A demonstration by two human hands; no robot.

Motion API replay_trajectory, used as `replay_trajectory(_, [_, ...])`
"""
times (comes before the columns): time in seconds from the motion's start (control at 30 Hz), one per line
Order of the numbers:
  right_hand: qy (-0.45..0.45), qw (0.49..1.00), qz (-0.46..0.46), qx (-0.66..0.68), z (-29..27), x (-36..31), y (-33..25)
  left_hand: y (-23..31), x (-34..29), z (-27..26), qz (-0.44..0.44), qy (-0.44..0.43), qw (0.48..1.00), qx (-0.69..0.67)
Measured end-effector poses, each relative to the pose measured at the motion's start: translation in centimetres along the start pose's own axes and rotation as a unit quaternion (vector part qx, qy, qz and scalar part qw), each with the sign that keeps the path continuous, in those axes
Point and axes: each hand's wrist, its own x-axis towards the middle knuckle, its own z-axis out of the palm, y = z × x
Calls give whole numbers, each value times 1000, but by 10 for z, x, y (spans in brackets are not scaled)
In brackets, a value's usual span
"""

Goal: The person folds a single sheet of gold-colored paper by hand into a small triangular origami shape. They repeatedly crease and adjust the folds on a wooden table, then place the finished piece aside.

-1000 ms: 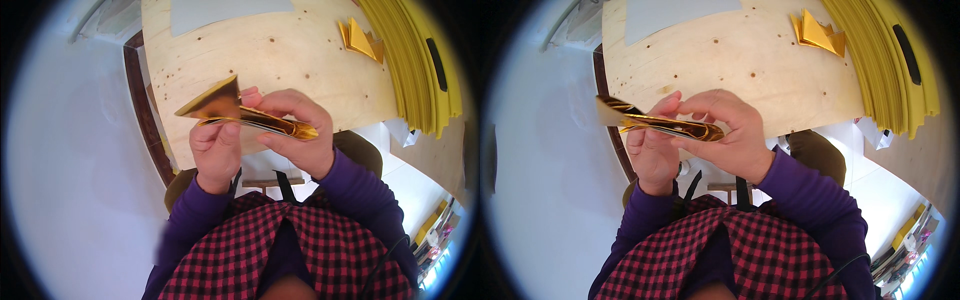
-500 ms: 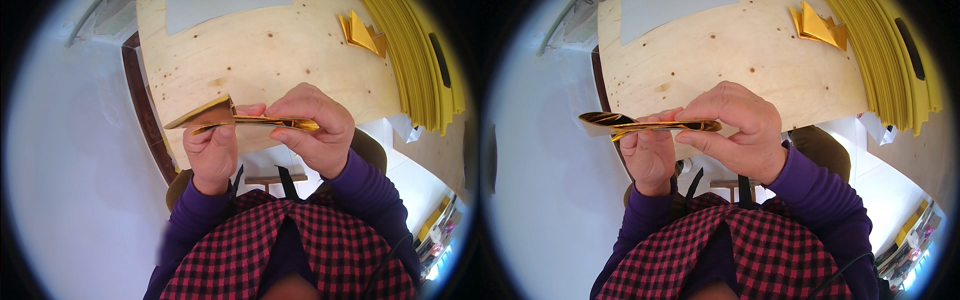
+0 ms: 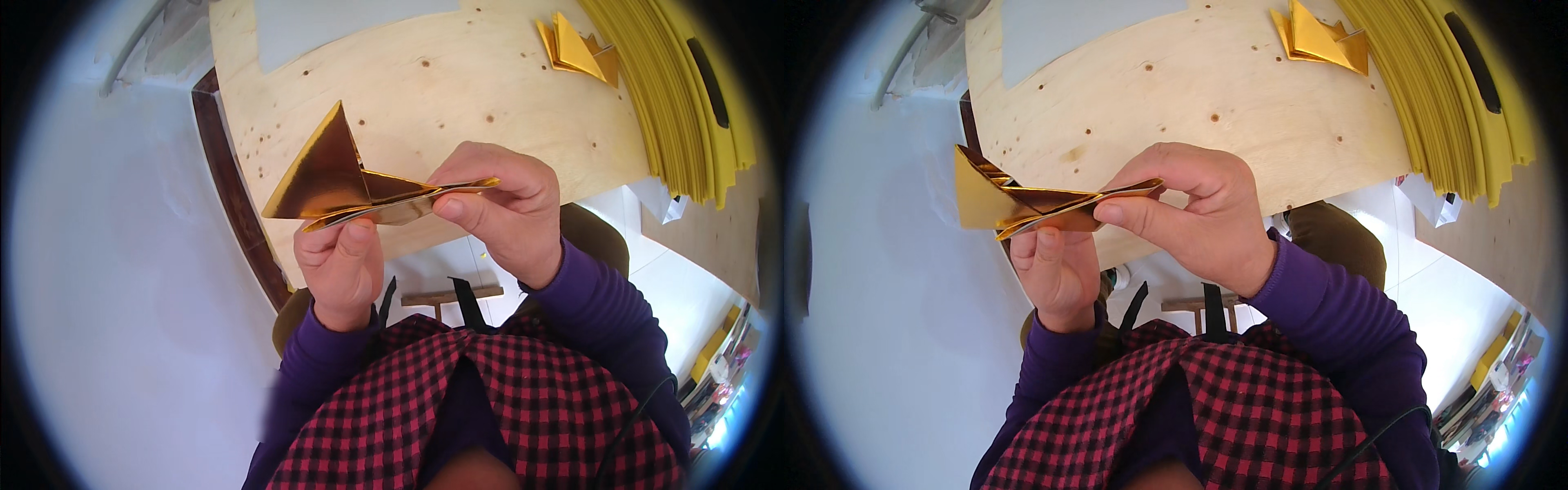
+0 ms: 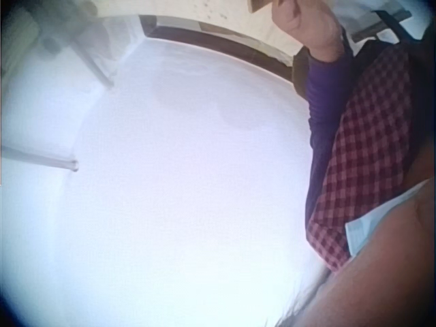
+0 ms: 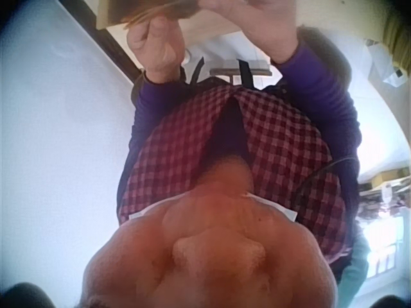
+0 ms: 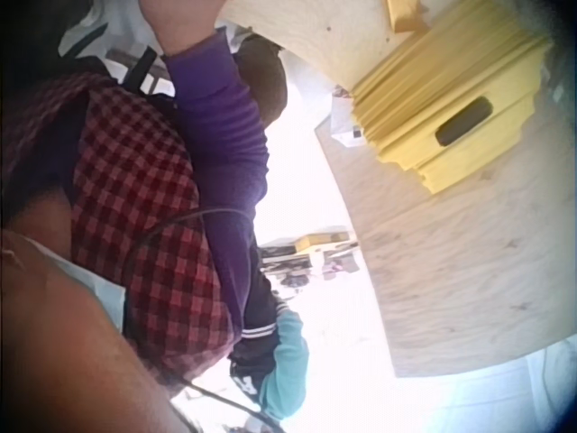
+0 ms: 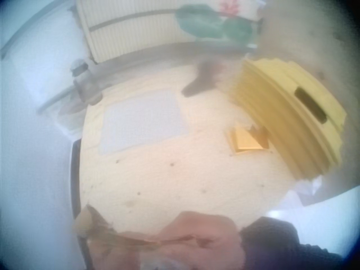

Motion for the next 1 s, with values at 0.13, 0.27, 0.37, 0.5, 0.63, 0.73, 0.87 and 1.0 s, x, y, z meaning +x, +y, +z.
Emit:
replay_trajectory(0.13, [25,999,25,26,3,0,0,0,-1,1,1,-1,1000,-3])
replay_trajectory(0.27, [26,998,35,38,4,1,-1,1,-1,4,-5,8,1000,-4])
replay_trajectory(0.37, [18,998,42,42,3,2,-1,2,-1,3,-7,-6,1000,-18])
replay_trajectory(0.5, [14,996,53,65,4,2,-2,3,-2,3,-13,-2,1000,-18])
replay_trajectory(0.63, [13,994,66,92,4,2,-2,4,-3,5,-29,18,999,-13])
replay_trajectory(0.73, [-25,995,65,65,1,2,-4,5,-2,4,-26,12,999,-20])
replay_trajectory(0.87, [-29,994,88,61,-2,3,-4,4,-2,3,-24,11,1000,-15])
replay_trajectory(1.0, [-24,995,80,60,0,3,-4,5,-2,4,-19,16,1000,-10])
